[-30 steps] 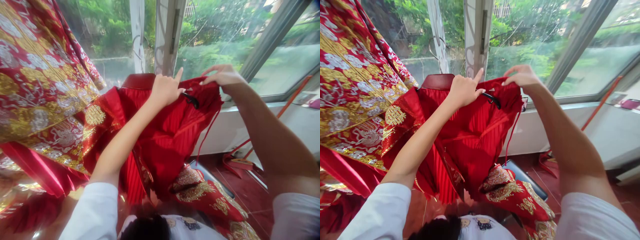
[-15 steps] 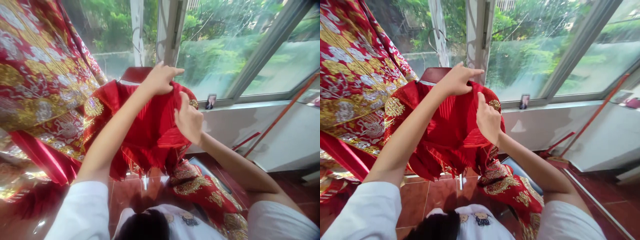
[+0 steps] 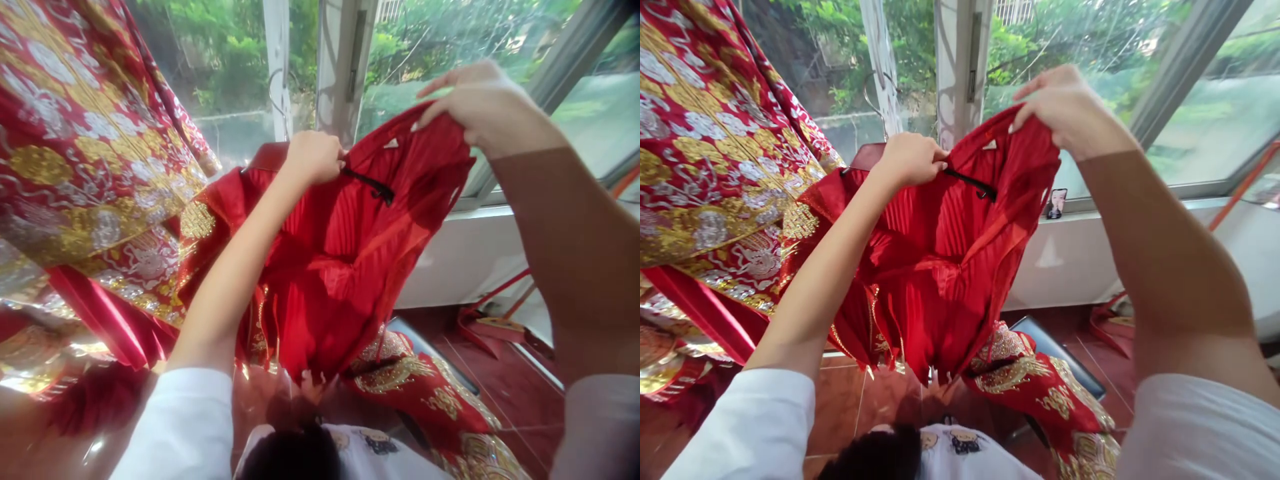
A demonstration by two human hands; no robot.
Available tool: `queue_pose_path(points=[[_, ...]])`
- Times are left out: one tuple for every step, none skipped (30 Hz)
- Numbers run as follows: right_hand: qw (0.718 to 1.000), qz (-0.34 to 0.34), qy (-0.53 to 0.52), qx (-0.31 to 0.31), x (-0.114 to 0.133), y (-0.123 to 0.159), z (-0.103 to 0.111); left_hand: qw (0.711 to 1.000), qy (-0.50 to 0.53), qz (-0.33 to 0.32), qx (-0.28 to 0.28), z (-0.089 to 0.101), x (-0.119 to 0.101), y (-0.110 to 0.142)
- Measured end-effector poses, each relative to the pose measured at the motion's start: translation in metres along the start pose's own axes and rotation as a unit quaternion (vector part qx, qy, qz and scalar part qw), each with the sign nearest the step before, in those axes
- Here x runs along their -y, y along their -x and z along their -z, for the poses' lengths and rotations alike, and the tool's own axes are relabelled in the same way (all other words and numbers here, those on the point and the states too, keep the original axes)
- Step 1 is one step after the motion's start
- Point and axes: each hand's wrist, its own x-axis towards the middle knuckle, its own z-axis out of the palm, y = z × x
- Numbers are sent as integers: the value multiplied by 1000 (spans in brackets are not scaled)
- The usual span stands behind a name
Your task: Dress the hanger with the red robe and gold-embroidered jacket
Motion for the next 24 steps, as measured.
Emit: queue_pose_path(points=[[999, 25, 18, -15, 9, 1, -1, 1000, 3, 4, -12, -1, 1, -2], [997, 61, 43, -26, 16, 7, -3, 1000, 6, 4, -30, -3, 3, -4], [992, 102, 73, -33, 21, 19, -8, 999, 10, 3, -50, -4, 5, -5], [983, 144, 109, -34, 23, 35, -16, 998, 14, -2, -69, -6, 7, -6], [968, 196, 152, -24, 21, 56, -27, 997, 18, -11, -81, -7, 9, -6], [957, 214, 195, -16, 17, 80, -40, 996, 22, -22, -84, -8, 10, -5], [942, 221, 253, 24, 10, 105, -54, 996, 23, -30, -82, -9, 11, -4], [921, 237, 299, 80, 2, 129, -68, 996, 21, -37, -79, -10, 12, -3], [906, 257, 318, 110, -6, 149, -81, 996, 16, -39, -75, -10, 12, -1], [895, 277, 323, 132, -15, 164, -91, 997, 10, -38, -72, -10, 12, 0], [892, 289, 311, 153, -23, 173, -97, 997, 4, -33, -72, -11, 11, 1], [899, 290, 286, 163, -31, 176, -99, 997, -3, -28, -72, -10, 11, 1], [913, 280, 251, 159, -38, 171, -97, 997, -9, -24, -70, -10, 10, 1], [932, 262, 210, 134, -44, 161, -92, 998, -13, -21, -65, -9, 11, 1], [952, 241, 166, 92, -50, 145, -86, 998, -15, -21, -57, -6, 12, 0], [967, 223, 120, 38, -57, 126, -78, 999, -16, -24, -46, -4, 14, -1], [975, 210, 71, -15, -64, 105, -72, 999, -14, -32, -30, 0, 16, -1], [978, 205, 21, -37, -71, 83, -68, 999, -10, -43, -10, 4, 19, -2], [979, 199, -36, -18, -78, 63, -66, 998, -5, -56, 8, 8, 22, -3], [977, 184, -94, 45, -85, 46, -66, 997, -1, -68, 21, 11, 25, -4], [968, 164, -142, 124, -91, 33, -68, 997, 1, -78, 28, 14, 27, -4], [954, 142, -175, 197, -97, 24, -72, 996, 1, -83, 29, 15, 29, -5], [941, 124, -190, 249, -101, 19, -76, 996, -1, -83, 23, 16, 30, -5], [937, 117, -188, 269, -103, 18, -80, 997, -4, -81, 16, 16, 31, -5]])
